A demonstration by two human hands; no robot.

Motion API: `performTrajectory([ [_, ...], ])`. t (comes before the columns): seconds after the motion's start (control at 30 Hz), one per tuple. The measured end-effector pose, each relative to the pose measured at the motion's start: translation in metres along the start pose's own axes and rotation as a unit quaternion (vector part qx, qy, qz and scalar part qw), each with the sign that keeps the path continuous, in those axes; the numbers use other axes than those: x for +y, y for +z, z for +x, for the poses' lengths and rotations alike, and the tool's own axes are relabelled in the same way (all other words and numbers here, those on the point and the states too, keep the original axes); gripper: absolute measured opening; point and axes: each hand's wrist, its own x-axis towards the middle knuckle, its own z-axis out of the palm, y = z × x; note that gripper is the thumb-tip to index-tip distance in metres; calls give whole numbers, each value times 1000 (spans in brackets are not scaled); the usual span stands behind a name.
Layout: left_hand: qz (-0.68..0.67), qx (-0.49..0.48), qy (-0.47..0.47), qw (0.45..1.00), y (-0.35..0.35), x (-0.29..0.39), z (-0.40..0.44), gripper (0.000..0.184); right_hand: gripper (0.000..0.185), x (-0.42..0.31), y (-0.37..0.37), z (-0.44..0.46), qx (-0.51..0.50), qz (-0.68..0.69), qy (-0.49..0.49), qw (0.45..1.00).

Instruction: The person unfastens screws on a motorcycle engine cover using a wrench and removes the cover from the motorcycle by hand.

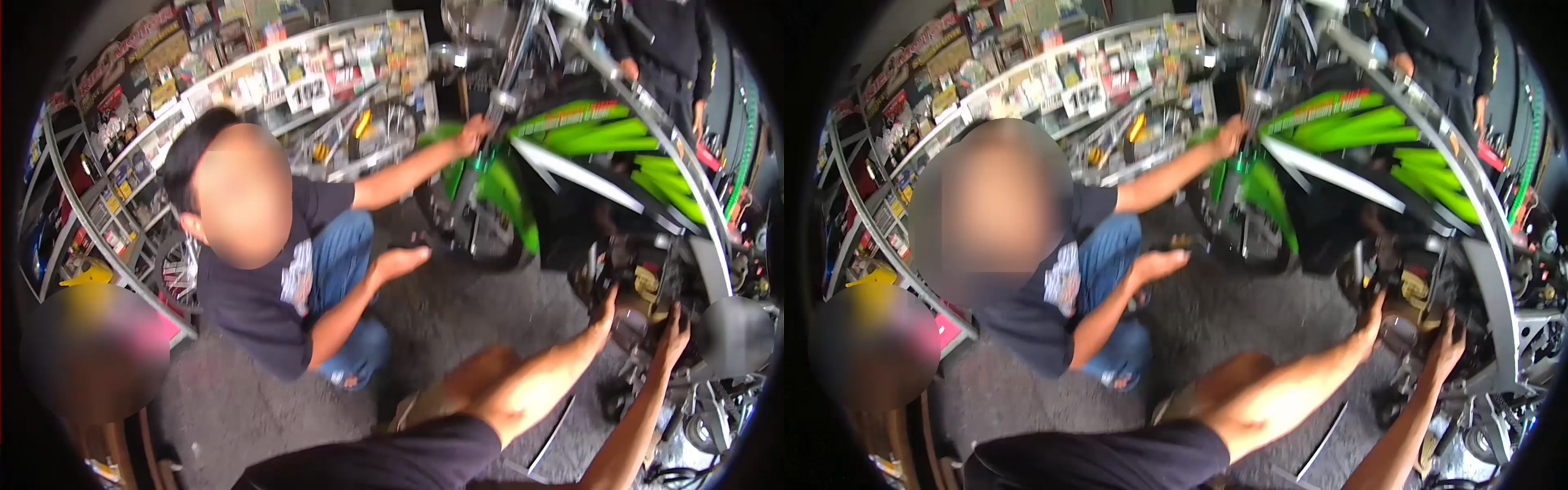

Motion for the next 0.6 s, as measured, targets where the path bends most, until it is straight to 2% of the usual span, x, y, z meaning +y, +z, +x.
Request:
performTrajectory([
  [0.07, -6, 23, 25, 999, 8, 19, 2, 90, 82, 7, 0, 0, 19, -30, 4, 999],
  [0.13, -15, 16, 14, 1000, 8, 28, -4, 94, 83, 4, 0, -2, 29, -45, 17, 998],
  [0.2, -23, 12, 0, 1000, 11, 28, -3, 101, 78, 1, -2, 1, -9, 19, 80, 997],
  [0.23, -35, 0, 2, 999, 10, 21, 10, 106, 66, 8, 1, 4, -5, 70, 69, 995],
  [0.27, -35, -4, 1, 999, 2, 16, 22, 106, 66, 16, 5, 4, -1, 69, 67, 995],
  [0.3, -32, 56, 91, 994, -5, 4, 48, 105, 60, 11, 8, 3, -18, 102, 55, 993],
  [0.37, -59, -39, 7, 997, 14, 39, -30, 100, 41, 16, -3, 5, -29, 125, 31, 991],
  [0.4, 2, 35, 6, 999, 9, 20, 10, 97, 29, 28, -1, 10, -24, 121, 17, 992],
  [0.43, -7, 26, -5, 1000, 6, 20, 15, 89, 22, 35, 10, 10, 65, 125, 14, 990],
  [0.47, -15, 16, -16, 1000, 6, 23, 16, 82, 23, 30, 11, 4, 70, 155, 1, 985],
  [0.5, -23, 7, -28, 999, 7, 27, 14, 76, 52, 19, 7, 1, 39, 94, 0, 995],
  [0.53, -53, -25, -21, 998, 7, 29, 10, 73, 52, 27, 21, -2, 112, 134, -24, 984],
  [0.6, -116, -89, -13, 989, 10, 36, -10, 68, 49, 5, 18, -11, 65, 130, 45, 988],
])
